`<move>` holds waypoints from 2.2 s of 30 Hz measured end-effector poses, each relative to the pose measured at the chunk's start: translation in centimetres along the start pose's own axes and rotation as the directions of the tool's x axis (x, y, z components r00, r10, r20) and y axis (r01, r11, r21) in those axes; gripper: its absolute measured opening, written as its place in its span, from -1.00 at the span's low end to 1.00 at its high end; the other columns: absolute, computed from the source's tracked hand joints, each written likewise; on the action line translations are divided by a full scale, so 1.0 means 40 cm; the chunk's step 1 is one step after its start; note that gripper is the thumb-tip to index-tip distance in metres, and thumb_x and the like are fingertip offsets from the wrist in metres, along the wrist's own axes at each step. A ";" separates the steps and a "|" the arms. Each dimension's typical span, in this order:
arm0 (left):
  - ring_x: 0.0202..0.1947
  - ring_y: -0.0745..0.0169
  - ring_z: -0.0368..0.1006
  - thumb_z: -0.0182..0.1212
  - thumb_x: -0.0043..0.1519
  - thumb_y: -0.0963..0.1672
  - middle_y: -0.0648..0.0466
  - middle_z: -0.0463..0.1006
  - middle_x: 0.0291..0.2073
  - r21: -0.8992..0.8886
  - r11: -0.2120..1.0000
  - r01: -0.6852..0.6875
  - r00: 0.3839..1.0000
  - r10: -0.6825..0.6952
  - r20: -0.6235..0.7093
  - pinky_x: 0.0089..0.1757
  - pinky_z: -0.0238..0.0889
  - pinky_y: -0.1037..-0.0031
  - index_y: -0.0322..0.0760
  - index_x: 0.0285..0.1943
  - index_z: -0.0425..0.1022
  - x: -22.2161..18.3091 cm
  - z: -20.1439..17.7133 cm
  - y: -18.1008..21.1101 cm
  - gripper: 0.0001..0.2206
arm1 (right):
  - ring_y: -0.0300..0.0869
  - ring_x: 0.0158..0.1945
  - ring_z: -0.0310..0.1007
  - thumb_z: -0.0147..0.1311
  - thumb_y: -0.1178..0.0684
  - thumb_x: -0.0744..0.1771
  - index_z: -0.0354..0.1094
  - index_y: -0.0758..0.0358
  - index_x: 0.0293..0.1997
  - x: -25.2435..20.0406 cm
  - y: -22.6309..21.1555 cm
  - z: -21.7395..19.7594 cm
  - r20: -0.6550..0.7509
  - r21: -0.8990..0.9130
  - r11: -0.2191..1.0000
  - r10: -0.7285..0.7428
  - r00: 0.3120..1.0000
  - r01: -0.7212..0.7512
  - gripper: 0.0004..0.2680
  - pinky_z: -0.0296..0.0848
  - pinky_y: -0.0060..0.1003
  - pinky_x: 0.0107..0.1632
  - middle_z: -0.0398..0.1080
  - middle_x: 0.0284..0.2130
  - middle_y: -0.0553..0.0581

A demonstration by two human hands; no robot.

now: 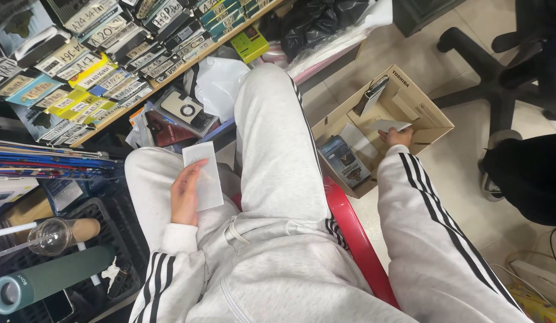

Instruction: Sorting electronic components by removing them from protective sleeves and placing them into a cardboard box

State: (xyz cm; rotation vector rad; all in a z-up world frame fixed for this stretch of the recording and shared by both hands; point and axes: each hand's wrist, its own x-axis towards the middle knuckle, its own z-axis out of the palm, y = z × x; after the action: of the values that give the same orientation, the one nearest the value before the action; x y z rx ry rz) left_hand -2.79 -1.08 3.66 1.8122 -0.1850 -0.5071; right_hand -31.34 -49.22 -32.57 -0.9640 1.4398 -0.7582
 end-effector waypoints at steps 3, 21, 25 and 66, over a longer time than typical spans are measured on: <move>0.20 0.37 0.28 0.06 0.39 -0.12 0.11 0.59 0.07 0.024 0.999 0.034 0.999 -0.034 0.004 0.33 -0.02 0.35 -0.09 0.09 0.61 0.000 -0.002 -0.004 -0.79 | 0.34 -0.09 0.56 -0.14 0.22 0.38 -0.24 0.48 0.32 0.019 0.009 0.018 0.006 0.017 1.000 0.014 1.000 -0.014 -0.61 0.71 0.03 -0.01 0.05 0.16 0.72; 0.18 0.33 0.32 0.03 0.40 -0.15 0.06 0.62 0.04 0.047 0.998 0.031 0.999 -0.032 0.014 0.30 0.02 0.34 -0.17 0.00 0.59 0.014 0.012 0.001 -0.82 | 0.03 -0.19 0.69 0.09 0.18 0.32 0.01 0.17 0.20 0.138 0.052 0.137 0.009 -0.171 0.985 -0.003 1.000 0.005 -0.65 0.81 -0.28 -0.17 0.48 -0.19 0.37; 0.19 0.37 0.31 0.03 0.40 -0.15 0.09 0.61 0.06 0.053 0.998 0.041 0.999 -0.042 0.017 0.31 0.01 0.35 -0.16 0.03 0.60 0.017 0.009 -0.011 -0.80 | -0.11 -0.25 0.70 0.10 0.15 0.32 0.16 0.12 0.11 0.121 0.034 0.139 -0.002 -0.220 0.975 -0.018 1.000 0.017 -0.74 0.80 -0.38 -0.23 0.51 -0.24 0.23; 0.13 0.41 0.26 0.02 0.39 -0.12 0.12 0.59 0.03 0.138 0.984 0.115 0.992 -0.120 0.028 0.31 0.00 0.39 -0.15 0.13 0.61 0.034 0.019 -0.005 -0.75 | 0.27 0.21 0.48 0.30 0.22 0.35 -0.15 0.06 0.52 0.087 0.034 0.211 0.252 -0.095 0.992 0.110 0.962 -0.089 -0.37 0.52 0.20 0.20 -0.05 0.42 0.38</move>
State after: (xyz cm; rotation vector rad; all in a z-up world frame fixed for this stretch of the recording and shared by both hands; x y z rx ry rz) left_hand -1.92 -2.20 2.98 1.9563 -0.1411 -0.6241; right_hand -23.07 -51.01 -36.20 -1.0061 1.2893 -0.4828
